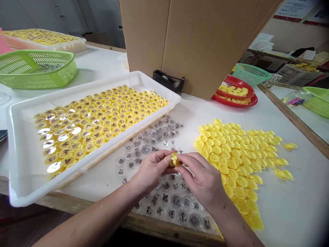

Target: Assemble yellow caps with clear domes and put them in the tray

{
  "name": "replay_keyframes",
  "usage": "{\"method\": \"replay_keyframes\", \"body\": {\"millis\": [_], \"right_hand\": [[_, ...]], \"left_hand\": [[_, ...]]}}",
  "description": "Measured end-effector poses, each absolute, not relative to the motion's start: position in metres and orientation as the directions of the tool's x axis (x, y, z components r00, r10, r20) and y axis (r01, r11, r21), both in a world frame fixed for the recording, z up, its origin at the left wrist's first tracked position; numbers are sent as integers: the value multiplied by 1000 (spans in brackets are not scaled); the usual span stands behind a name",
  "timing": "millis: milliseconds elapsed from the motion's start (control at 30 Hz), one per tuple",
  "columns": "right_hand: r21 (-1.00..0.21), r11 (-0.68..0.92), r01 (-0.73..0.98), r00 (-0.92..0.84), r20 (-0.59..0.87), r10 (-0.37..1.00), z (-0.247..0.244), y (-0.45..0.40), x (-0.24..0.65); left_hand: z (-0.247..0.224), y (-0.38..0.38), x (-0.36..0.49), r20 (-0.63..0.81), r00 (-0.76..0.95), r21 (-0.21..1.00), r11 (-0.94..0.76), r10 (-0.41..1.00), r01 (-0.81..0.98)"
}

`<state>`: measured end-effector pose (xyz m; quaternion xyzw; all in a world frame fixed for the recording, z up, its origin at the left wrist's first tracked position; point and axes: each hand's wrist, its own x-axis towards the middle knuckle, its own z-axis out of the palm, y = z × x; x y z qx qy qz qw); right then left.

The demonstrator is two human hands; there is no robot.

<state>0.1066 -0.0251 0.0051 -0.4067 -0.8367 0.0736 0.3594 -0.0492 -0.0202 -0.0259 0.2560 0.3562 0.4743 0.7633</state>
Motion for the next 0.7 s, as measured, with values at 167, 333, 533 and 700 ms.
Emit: {"method": "replay_keyframes", "body": {"millis": [167,333,533,700], "right_hand": [[-461,621,634,-348,546,762,-2,-25,103],[-730,445,518,-273,352,896,-12,-18,114],[-954,53,296,-350,-56,935,-18,-11,120],[-975,24,221,-309,-47,950,-18,-18,108]], "left_hand": [[-27,-23,-51,-196,291,848,311,936,-429],[-23,-23,-50,-85,257,951,156,963,-268],[-25,-23,-51,-17,135,998,9,991,62],[-23,-21,-54,20,150,956,-63,989,286]]}}
